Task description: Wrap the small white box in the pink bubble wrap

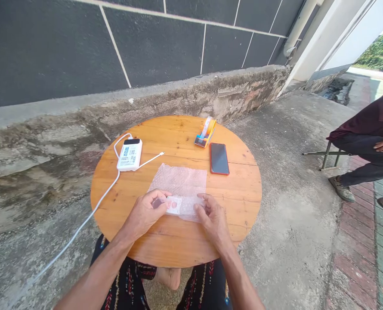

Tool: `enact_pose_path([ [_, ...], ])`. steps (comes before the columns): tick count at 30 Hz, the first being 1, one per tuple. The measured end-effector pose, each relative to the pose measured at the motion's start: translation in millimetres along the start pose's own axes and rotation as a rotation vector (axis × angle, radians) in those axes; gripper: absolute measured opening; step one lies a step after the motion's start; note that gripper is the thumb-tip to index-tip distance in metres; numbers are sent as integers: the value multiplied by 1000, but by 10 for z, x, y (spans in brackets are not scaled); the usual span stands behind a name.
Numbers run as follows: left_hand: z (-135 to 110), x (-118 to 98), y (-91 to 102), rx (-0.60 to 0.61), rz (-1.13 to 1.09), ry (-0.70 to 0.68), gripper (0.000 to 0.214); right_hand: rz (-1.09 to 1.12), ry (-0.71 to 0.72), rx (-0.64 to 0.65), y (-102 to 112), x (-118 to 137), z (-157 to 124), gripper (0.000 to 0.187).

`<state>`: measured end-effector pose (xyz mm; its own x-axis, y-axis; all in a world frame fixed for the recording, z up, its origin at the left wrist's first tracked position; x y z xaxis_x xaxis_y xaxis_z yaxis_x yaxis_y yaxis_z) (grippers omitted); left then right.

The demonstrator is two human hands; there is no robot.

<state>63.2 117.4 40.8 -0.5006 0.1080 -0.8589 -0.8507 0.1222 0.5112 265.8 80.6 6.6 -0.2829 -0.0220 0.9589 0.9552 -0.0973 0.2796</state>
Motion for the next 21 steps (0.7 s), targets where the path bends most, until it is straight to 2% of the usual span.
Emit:
enact_pose_path([
  [3, -7, -32, 10, -3, 4, -14, 6, -82, 71, -51, 114, 140, 46, 33],
  [6, -46, -125, 36, -2, 8, -96, 4, -79, 98, -112, 273, 282, 173, 31],
  [9, -128, -243, 96, -18, 64, -225, 9, -42, 97, -49, 291, 396, 365, 27],
  [12, -238, -315, 162, -39, 123, -323, 12, -164, 171, 122, 108, 575, 473, 20],
  [16, -383, -322, 197, -36, 178, -364, 15, -427, 344, 415, -315, 829, 334, 22],
  [18, -442, -316, 201, -34, 200, -371, 15, -582, 416, 475, -469, 898, 238, 31],
  [21, -496, -309, 205, -34, 222, -375, 17, -776, 443, 490, -599, 886, 174, 45],
])
Point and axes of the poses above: each hand's wrist, its own z-axis towards the middle knuckle, its own y-axis out of the back of the hand, x = y × z, the point moved 8 cm from there along z, towards the middle knuckle, and after that the axes turned 1 degree about z, right-handed, at the moved point
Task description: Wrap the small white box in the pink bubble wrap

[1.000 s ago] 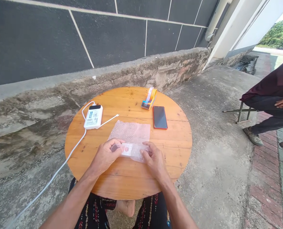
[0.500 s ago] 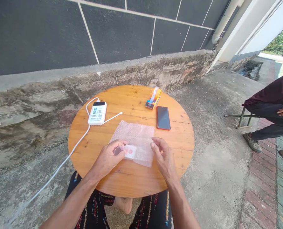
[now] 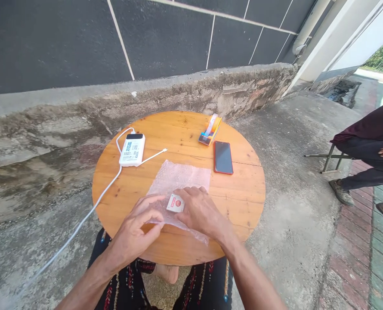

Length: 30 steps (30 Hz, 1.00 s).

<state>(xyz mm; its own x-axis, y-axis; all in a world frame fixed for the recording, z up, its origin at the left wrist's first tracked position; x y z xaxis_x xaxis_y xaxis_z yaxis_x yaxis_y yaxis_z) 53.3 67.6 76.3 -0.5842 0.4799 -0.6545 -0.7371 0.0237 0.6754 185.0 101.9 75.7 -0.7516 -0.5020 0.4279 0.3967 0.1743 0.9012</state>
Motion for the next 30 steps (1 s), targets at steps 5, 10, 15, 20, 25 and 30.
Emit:
enact_pose_path([
  [5, -22, 14, -6, 4, -17, 10, 18, -55, -15, -19, -62, -9, 13, 47],
  [10, -19, 54, -14, -1, -46, 39, 17, -48, -15, -42, -83, -19, 27, 50],
  [15, 104, 94, -29, -9, -85, 107, 12, 96, -41, -64, -15, -93, -29, 47],
  [20, 298, 164, -52, -38, -116, 207, 9, 443, -135, -145, 163, -311, -323, 41],
  [25, 371, 270, -143, -17, -134, 297, 6, 422, -295, -224, 49, -513, -516, 54],
  [30, 378, 347, -211, -4, -129, 338, 8, 446, -371, -381, -82, -659, -541, 39],
])
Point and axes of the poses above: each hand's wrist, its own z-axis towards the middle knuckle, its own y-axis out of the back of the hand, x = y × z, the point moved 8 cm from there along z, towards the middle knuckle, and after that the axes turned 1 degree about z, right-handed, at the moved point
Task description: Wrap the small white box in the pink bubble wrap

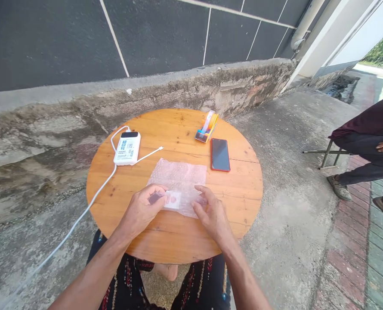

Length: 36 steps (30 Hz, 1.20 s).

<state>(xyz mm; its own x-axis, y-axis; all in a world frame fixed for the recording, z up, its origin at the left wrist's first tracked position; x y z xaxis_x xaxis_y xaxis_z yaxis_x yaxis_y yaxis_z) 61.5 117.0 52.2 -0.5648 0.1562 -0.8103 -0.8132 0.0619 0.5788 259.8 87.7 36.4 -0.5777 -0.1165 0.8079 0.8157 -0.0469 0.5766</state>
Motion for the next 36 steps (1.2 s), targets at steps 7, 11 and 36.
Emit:
enact_pose_path([
  [7, 22, 24, -31, 35, -8, 33, 8, 69, -85, -70, -70, -202, -22, 42],
  [11, 26, 64, -40, 27, 4, 70, 7, 34, -87, -117, -100, -248, -56, 45],
  [36, 34, 349, 236, -15, 24, 101, 34, -517, 482, 53, -494, 765, -56, 22],
])
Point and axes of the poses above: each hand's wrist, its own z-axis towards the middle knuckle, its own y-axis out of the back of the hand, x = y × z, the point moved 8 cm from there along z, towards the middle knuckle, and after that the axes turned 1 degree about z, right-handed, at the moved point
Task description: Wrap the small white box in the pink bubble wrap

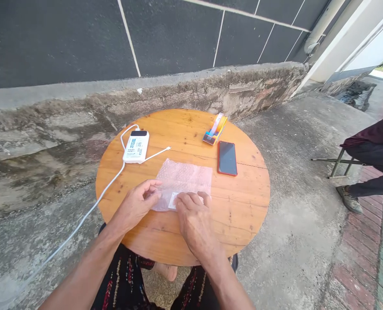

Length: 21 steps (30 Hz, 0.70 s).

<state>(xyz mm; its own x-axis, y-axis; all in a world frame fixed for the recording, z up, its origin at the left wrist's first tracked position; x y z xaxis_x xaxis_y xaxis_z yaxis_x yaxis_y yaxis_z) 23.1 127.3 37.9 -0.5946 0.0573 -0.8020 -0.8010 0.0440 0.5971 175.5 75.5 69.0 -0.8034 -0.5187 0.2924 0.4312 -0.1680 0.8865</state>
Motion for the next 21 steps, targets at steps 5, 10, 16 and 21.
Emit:
enact_pose_path([
  [5, -112, 290, 340, -46, 19, 94, 28, -12, -11, 27, 0, 6, 8, 23],
  [10, -379, 466, 358, 50, -234, 282, 42, -28, -12, 29, 8, 20, 14, 22],
  [16, -488, 404, 99, 211, -469, 448, 58, -58, -16, 75, 15, 40, 34, 22],
  [21, -316, 312, -11, 226, -442, 427, 44, -93, -6, 97, 12, 53, 51, 21],
])
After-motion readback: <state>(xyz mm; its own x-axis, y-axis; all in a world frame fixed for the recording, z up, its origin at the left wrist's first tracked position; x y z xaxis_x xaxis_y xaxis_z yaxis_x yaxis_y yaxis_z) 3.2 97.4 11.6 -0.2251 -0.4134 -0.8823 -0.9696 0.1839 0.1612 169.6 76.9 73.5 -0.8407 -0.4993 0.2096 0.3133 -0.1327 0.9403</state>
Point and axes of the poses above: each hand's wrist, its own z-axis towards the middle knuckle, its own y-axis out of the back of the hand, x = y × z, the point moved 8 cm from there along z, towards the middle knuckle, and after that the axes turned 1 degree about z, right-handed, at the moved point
